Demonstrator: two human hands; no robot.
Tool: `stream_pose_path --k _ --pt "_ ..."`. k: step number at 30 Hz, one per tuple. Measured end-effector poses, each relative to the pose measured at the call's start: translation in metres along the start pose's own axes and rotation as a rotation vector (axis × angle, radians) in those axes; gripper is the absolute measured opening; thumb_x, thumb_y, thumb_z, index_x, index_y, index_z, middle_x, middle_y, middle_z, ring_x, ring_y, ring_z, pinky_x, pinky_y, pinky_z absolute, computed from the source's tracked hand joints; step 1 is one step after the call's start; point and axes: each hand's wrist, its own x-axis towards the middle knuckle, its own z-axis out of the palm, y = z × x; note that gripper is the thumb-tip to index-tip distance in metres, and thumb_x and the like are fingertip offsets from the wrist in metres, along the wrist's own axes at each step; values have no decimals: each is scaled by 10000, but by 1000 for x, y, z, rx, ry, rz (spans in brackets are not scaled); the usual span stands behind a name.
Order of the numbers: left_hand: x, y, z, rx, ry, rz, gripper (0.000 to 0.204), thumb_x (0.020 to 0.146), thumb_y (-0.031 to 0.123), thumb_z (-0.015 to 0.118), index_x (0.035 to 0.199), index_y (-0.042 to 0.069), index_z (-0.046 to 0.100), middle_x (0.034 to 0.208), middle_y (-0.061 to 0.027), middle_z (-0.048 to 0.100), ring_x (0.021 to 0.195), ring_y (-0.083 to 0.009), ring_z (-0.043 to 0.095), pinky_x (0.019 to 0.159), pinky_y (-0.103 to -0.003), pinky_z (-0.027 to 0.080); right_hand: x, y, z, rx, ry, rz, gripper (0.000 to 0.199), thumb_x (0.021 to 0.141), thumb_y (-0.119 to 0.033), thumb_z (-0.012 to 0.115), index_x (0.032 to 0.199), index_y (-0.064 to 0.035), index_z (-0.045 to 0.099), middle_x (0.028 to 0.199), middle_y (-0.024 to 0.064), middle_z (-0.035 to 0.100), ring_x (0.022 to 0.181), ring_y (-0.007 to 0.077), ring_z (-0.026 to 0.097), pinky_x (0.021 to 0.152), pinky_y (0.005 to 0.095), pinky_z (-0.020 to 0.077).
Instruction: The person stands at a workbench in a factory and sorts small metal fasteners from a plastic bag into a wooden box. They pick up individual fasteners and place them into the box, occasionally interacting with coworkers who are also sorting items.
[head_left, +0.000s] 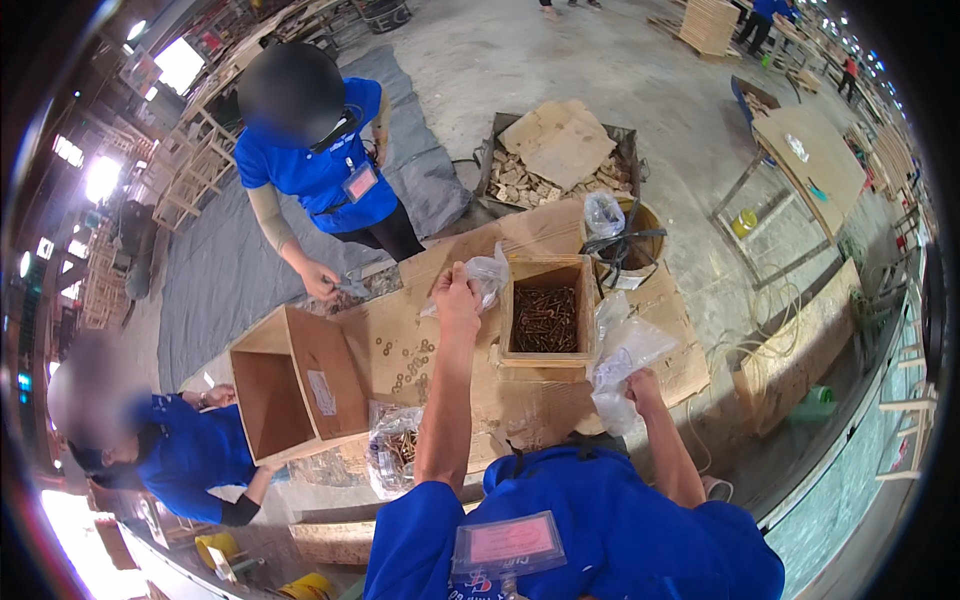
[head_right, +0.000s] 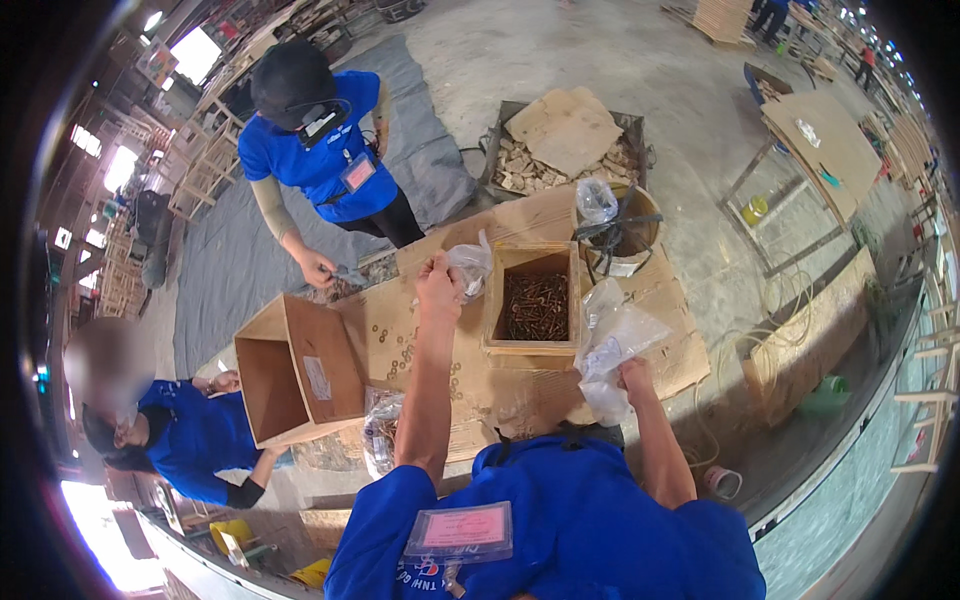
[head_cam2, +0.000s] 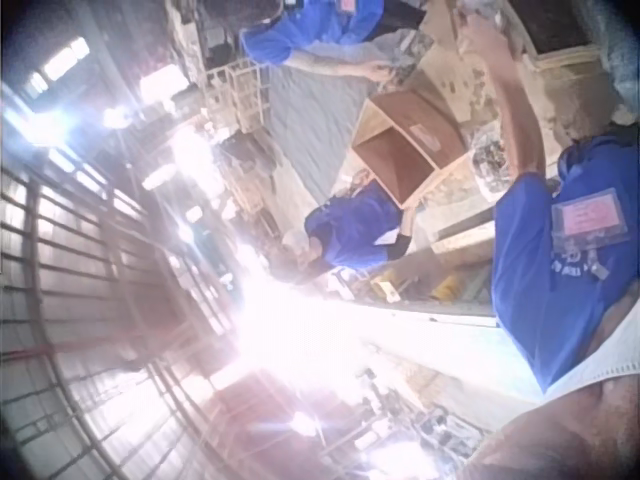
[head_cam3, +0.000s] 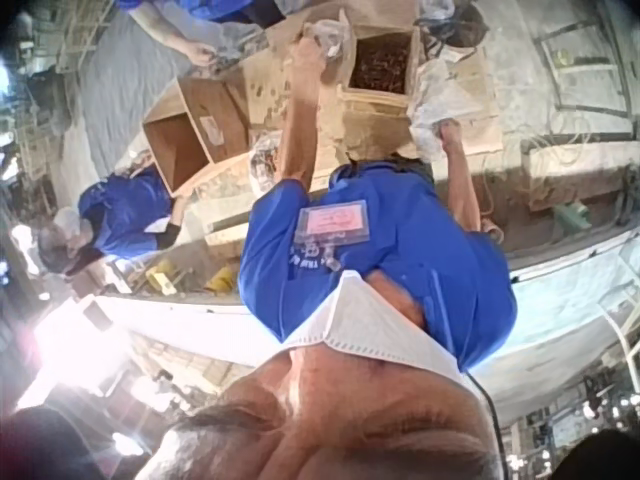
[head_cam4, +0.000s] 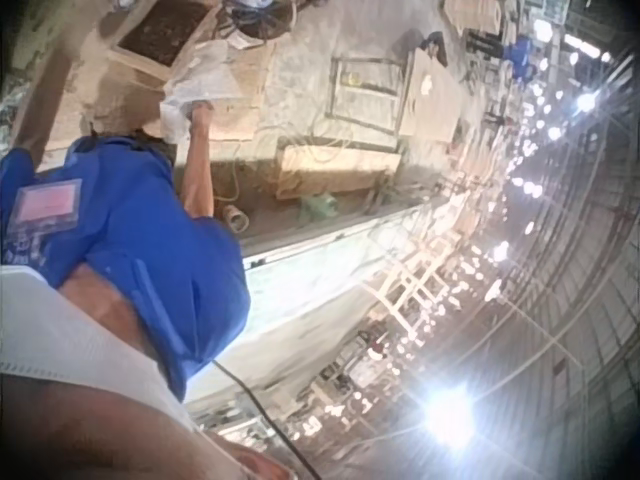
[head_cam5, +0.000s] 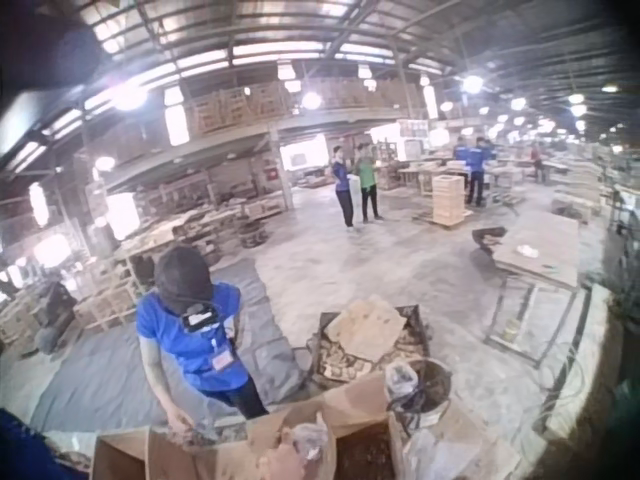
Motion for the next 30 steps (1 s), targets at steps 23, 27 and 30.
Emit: stream_pose_path --k 23,27,30 --pt "-133 -68 -132 81 364 -186 274 944 112 496 1167 -34 558 857 -90 597 678 -151 575 573 -259 499 -37 -160 -50 477 166 -273 224 979 -206 587 1133 -43 579 687 -70 396 497 12 313 404 160 280" --pt "-141 -102 -160 192 378 -95 302 870 -27 469 1156 -46 565 883 -104 612 719 -172 611 622 -274 535 -78 -144 15 199 -277 -130 289 1001 -291 548 1149 -44 563 683 -75 377 524 18 322 422 173 246" --pt "-142 -110 -165 572 418 7 285 846 11 473 1082 -23 629 877 -127 667 778 -216 662 657 -339 538 -112 -103 66 96 -622 242 310 1003 -330 542 1131 -49 570 672 -80 383 516 30 331 428 192 270"
